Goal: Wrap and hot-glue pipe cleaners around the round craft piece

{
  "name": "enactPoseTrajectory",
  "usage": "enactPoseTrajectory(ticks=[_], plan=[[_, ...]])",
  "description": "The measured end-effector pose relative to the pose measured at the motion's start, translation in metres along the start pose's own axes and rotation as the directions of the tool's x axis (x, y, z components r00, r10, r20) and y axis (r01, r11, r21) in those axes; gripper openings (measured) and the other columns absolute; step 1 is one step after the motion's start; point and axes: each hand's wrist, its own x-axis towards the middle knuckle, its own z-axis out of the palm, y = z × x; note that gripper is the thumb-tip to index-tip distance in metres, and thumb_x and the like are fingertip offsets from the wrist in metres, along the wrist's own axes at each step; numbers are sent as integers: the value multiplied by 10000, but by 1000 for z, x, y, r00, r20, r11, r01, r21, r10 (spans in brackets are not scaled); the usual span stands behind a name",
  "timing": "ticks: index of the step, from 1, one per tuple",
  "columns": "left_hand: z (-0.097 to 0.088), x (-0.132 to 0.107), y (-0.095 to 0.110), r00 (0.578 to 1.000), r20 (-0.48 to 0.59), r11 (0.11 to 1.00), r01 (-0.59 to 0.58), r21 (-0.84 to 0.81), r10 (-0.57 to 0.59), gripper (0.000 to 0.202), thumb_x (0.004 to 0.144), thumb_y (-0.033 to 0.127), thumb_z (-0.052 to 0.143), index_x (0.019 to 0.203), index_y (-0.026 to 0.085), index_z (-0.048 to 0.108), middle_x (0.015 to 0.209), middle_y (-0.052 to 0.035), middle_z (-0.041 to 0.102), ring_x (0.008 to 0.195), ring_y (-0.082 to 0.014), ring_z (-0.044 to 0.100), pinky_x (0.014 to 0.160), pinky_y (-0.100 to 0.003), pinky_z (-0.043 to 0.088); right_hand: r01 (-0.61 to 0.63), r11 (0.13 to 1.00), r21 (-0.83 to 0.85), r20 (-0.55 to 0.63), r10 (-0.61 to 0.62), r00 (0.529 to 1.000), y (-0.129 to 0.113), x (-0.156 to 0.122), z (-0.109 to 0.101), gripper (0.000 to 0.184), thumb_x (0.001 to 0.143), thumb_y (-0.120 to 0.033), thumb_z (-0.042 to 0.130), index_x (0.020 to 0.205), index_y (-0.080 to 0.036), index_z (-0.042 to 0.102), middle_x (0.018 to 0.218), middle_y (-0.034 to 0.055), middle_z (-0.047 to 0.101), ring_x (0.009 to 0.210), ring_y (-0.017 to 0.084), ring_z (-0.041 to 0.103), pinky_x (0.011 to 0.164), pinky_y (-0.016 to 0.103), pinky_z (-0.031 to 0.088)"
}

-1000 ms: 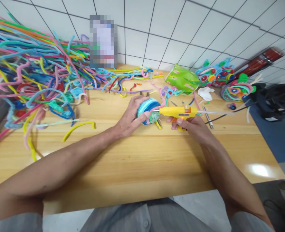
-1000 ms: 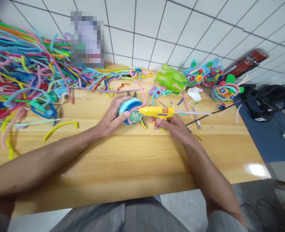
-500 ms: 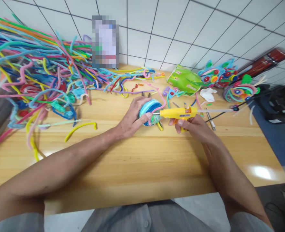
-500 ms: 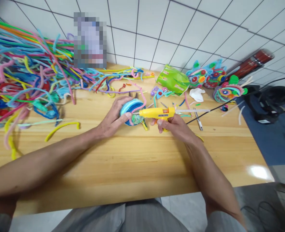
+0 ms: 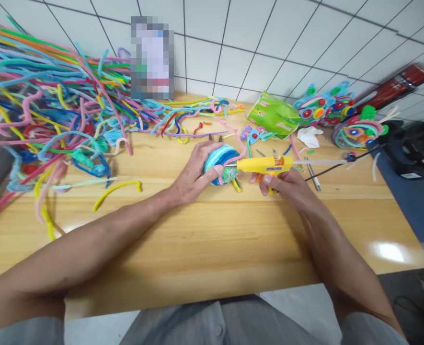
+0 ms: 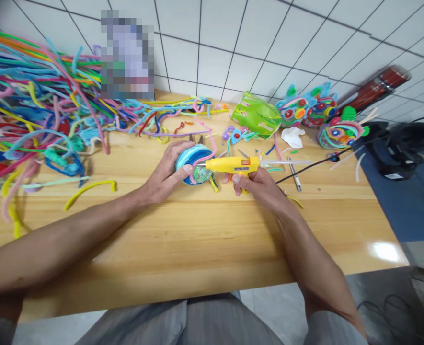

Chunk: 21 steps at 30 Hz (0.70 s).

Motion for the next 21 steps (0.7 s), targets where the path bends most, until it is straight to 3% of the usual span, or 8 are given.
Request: enactPoseTrajectory(ticks=[21], plan=[[2,-1,-2,1000,-20,1000,-9,-24,9,536,1136,544,519,1596,271,477,1569,-144,544,1506,-299,506,1303,-528,430,6,1000,29,15,-6,1000,6,-2,-2,541,840,-777,796,762,-245,736,634,-4,641,563,162,523,631,350,471]])
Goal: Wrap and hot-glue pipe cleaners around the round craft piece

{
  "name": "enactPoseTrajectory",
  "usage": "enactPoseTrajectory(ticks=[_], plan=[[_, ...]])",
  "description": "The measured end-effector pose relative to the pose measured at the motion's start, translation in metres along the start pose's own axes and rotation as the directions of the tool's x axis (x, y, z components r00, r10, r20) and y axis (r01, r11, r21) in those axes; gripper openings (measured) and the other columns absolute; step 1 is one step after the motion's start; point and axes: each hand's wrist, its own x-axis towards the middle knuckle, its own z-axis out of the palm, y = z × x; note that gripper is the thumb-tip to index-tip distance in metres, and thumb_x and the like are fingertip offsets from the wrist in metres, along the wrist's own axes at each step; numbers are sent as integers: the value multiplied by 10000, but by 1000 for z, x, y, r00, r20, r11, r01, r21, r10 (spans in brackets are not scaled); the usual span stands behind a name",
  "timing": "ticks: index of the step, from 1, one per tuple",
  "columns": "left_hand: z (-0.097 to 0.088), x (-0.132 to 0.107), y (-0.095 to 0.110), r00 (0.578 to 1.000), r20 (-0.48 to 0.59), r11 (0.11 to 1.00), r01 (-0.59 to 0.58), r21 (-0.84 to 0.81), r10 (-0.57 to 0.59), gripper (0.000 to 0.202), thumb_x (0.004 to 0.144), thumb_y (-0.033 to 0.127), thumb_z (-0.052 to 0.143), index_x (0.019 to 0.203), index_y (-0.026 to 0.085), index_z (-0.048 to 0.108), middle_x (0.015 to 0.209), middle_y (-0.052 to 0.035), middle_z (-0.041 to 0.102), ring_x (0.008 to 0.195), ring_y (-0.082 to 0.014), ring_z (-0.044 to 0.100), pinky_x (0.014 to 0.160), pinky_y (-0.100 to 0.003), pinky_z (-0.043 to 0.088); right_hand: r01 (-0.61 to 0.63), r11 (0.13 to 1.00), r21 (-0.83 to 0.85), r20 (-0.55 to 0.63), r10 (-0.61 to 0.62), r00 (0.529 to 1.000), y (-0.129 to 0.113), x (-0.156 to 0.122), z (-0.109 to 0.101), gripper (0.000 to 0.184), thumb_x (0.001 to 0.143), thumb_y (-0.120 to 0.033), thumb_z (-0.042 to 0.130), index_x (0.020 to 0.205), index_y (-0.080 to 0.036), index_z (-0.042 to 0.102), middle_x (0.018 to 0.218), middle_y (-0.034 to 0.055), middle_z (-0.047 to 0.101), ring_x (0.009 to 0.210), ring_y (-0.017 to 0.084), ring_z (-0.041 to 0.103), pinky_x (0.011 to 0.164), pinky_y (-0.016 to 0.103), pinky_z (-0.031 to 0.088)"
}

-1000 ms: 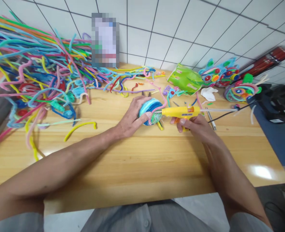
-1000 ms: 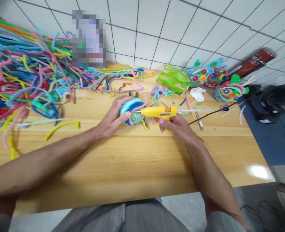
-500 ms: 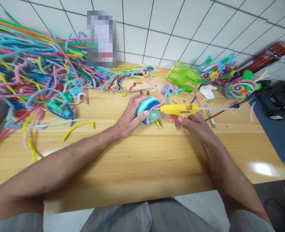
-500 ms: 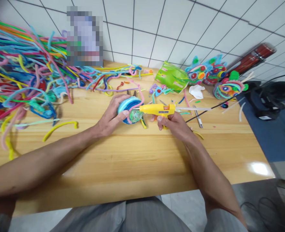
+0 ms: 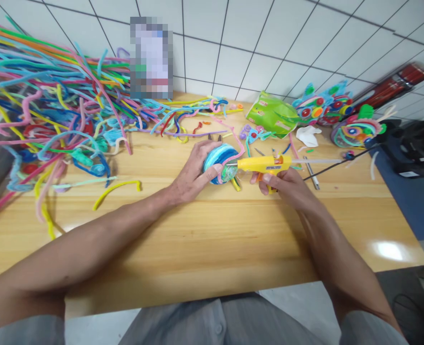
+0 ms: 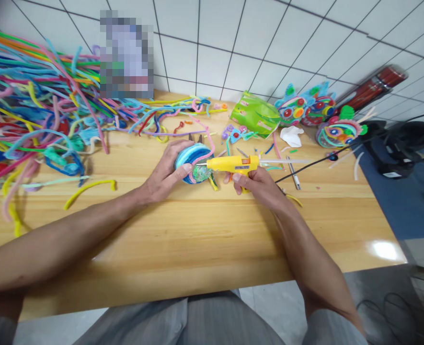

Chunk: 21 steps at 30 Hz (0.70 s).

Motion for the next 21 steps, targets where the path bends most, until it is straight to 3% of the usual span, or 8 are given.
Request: enactPoseTrajectory(ticks=[7,12,16,21], plan=[[0,0,-1,1000,12,1000,19,15,-19,561,1133,590,495,1597,275,468,1580,-152,538,1515,-306,495,1309,-548,424,15,1000,-2,-18,-15,1000,2,-2,1,542,866,-765,786,750,-240,721,616,-9,621,568,160,528,628,342,472],[0,0,0,1000,8,1000,7,16,-7,548,1137,559,505,1598,266,470,1575,-150,540,1515,-315,495,1307,-554,419,28,1000,-4,-20,-28,999,2,-3,2,527,862,-755,797,807,-234,733,718,12,686,581,157,552,609,338,477],[0,0,0,1000,6,1000,-1,23,0,548,1141,559,495,1601,261,468,1577,-150,543,1509,-312,504,1301,-547,427,30,1000,1,-9,-30,1000,1,-3,3,531,877,-754,784,827,-228,732,617,-12,619,561,158,527,587,327,453],[0,0,-1,1000,3,1000,-5,30,5,549,1138,552,510,1598,256,475,1573,-155,549,1507,-307,511,1300,-532,433,53,999,-11,-24,-53,998,4,-3,4,562,895,-748,768,700,-228,684,636,0,624,572,152,512,616,339,434]])
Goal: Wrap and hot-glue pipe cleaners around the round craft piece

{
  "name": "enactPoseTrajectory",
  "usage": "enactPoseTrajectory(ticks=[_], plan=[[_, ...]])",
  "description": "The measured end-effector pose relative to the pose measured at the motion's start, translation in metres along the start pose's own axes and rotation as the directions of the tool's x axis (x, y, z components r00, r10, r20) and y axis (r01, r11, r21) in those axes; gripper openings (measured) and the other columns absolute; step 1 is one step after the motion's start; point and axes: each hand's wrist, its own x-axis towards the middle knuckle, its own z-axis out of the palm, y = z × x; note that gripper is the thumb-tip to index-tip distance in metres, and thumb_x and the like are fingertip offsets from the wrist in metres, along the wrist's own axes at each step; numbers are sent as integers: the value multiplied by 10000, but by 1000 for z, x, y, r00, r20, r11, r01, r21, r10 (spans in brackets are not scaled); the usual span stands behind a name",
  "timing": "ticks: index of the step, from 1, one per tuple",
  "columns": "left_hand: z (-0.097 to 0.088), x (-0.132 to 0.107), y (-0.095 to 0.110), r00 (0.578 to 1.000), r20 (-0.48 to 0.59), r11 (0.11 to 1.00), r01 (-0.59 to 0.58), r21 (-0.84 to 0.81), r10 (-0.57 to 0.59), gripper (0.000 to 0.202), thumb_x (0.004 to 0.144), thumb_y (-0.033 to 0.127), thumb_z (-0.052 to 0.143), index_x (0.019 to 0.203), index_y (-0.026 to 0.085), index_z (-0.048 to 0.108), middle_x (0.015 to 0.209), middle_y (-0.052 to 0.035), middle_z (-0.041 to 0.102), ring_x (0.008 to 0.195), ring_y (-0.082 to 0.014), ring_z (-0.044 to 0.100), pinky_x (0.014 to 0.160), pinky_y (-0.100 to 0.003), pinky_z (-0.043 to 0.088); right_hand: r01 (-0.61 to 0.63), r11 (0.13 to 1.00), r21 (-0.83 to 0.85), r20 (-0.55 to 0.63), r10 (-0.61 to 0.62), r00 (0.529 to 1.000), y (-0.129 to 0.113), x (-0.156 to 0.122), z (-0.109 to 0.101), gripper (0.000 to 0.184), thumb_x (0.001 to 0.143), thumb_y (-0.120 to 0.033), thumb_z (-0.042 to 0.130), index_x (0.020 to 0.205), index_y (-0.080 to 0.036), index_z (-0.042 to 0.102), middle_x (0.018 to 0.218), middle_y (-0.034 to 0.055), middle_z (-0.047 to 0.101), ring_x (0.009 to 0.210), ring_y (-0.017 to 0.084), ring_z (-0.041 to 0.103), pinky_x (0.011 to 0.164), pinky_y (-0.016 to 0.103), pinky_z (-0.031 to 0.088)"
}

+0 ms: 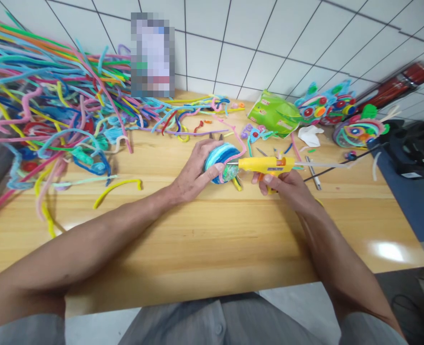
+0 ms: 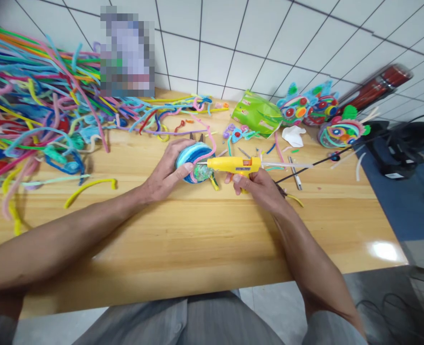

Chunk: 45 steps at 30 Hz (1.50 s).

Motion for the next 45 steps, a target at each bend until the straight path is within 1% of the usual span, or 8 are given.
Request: enactPoseTrajectory(ticks=[5,11,21,26,31,35,40,45], plan=[[0,0,0,1000,8,1000,6,7,-6,561,1135,565,501,1606,263,469,1582,-155,549,1516,-321,502,1302,-562,425,-2,999,-35,28,3,1000,1,-1,-3,594,921,-753,733,652,-227,670,613,6,614,608,167,529,651,347,426],[0,-1,-1,1000,9,1000,3,8,-3,564,1133,562,505,1610,263,466,1587,-155,544,1517,-324,498,1304,-566,422,-29,999,-23,15,29,999,0,0,-2,565,890,-759,763,728,-221,703,648,0,632,589,155,529,625,339,417],[-1,-1,0,1000,10,1000,-4,-1,4,546,1137,542,516,1601,259,469,1574,-156,548,1511,-310,508,1297,-555,435,-37,999,-24,2,37,999,-4,-2,-1,550,870,-746,781,735,-221,691,685,6,633,573,146,516,600,336,428],[0,-1,-1,1000,7,1000,-6,10,6,553,1137,561,504,1599,259,469,1576,-157,543,1510,-314,506,1296,-562,432,-44,999,-21,7,44,999,-4,-1,-1,525,878,-717,783,735,-221,688,732,20,670,586,148,524,601,339,424],[0,0,0,1000,2,1000,-12,-2,12,543,1139,550,509,1590,250,476,1560,-159,550,1496,-301,516,1293,-534,439,-49,999,-18,13,49,999,-4,-1,0,553,864,-762,781,769,-222,706,656,-2,624,576,154,514,598,339,419],[0,0,0,1000,2,1000,-8,-5,8,546,1137,555,508,1591,253,474,1563,-158,548,1498,-306,515,1293,-541,435,-43,999,-27,25,44,999,-3,-1,-2,588,861,-793,770,742,-222,699,627,-10,612,571,150,502,599,337,406],[0,-1,1,1000,11,1000,16,-2,-16,552,1133,562,510,1592,257,475,1574,-157,540,1506,-312,506,1298,-552,426,-10,998,-55,25,12,1000,0,0,-2,620,891,-781,746,629,-228,645,623,5,617,594,154,511,635,343,418],[-1,0,1,999,22,1000,26,1,-26,565,1131,575,502,1597,258,473,1581,-155,542,1512,-319,500,1304,-556,419,-36,999,10,-33,37,999,-1,1,3,581,843,-807,774,762,-239,685,670,0,644,565,154,504,623,353,432]])
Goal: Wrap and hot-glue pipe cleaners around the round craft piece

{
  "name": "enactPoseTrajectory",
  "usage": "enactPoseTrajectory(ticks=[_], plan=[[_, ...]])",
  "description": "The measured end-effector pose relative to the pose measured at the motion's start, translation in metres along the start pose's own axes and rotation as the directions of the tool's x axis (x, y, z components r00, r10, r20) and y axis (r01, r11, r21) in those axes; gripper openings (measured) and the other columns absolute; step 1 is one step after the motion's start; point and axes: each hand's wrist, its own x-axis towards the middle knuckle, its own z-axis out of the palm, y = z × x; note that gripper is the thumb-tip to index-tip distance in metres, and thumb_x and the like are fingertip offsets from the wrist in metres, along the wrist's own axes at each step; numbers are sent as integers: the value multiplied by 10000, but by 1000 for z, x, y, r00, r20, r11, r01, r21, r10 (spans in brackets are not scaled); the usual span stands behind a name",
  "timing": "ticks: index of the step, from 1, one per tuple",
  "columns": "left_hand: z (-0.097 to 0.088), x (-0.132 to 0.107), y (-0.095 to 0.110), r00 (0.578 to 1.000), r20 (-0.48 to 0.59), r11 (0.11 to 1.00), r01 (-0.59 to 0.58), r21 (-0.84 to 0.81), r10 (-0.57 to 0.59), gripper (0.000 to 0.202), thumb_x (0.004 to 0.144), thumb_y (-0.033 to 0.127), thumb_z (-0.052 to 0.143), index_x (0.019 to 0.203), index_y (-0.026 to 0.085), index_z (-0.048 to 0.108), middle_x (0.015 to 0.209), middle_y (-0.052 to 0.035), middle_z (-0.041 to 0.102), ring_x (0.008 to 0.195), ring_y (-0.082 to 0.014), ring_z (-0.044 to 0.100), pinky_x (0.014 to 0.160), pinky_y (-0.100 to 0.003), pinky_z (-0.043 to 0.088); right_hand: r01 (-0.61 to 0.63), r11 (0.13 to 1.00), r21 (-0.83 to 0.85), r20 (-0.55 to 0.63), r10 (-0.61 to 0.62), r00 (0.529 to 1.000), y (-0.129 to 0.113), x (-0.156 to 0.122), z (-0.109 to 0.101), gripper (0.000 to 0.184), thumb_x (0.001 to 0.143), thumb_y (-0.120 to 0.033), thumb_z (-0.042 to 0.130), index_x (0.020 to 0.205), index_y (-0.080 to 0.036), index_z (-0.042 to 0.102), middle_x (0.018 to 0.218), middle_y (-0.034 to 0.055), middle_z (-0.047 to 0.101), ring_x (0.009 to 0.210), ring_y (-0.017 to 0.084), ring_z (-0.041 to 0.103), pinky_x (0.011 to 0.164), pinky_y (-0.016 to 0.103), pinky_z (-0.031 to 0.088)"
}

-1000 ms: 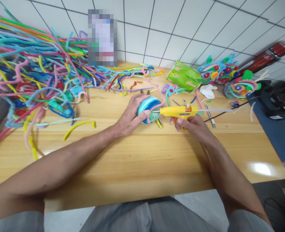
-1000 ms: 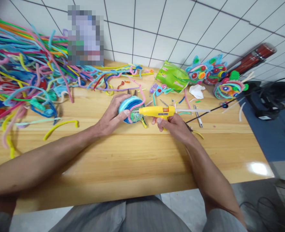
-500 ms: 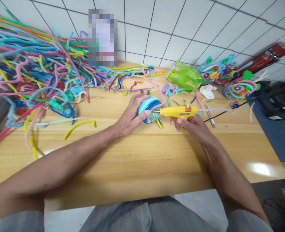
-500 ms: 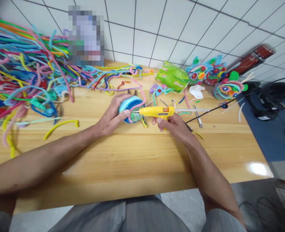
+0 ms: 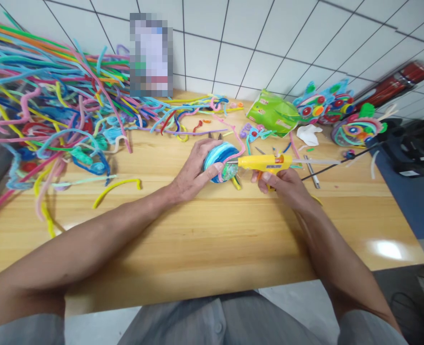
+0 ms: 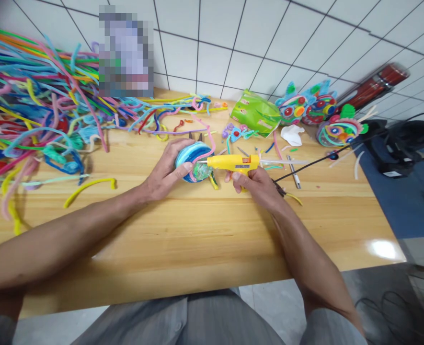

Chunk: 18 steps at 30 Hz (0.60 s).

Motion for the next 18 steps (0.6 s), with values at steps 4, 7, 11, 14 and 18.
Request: enactPoseTrajectory(ticks=[4,7,11,14,18], plan=[[-1,0,0,1000,7,1000,-2,10,2,580,1128,585,502,1602,254,469,1587,-160,544,1518,-326,495,1302,-560,422,-13,999,49,-20,14,1000,2,3,1,590,802,-817,804,785,-241,677,644,-11,624,545,148,480,596,349,423],[-1,0,-1,1000,8,1000,-7,8,7,582,1126,580,509,1606,255,467,1591,-163,544,1517,-329,498,1299,-562,426,-12,999,41,0,12,1000,4,5,2,602,808,-820,792,754,-233,669,617,-9,613,550,147,480,593,344,410],[-1,-1,-2,1000,10,1000,-11,2,11,586,1123,575,523,1612,258,461,1591,-164,537,1507,-323,507,1296,-557,432,-11,997,75,6,10,1000,3,6,3,584,797,-788,820,743,-231,654,685,4,665,548,135,497,590,338,419],[-1,-1,-2,1000,11,1000,-26,-9,26,581,1124,558,536,1611,251,460,1585,-165,534,1509,-319,507,1297,-545,434,-16,998,63,21,15,1000,1,5,2,592,801,-798,811,728,-235,646,610,-12,620,538,139,482,589,338,418],[-1,0,-2,1000,13,1000,-21,-13,21,580,1124,562,530,1614,259,457,1588,-159,535,1513,-322,505,1303,-548,430,-21,999,30,26,21,999,-1,5,1,609,799,-831,786,715,-243,650,569,-15,593,541,154,484,590,351,416]])
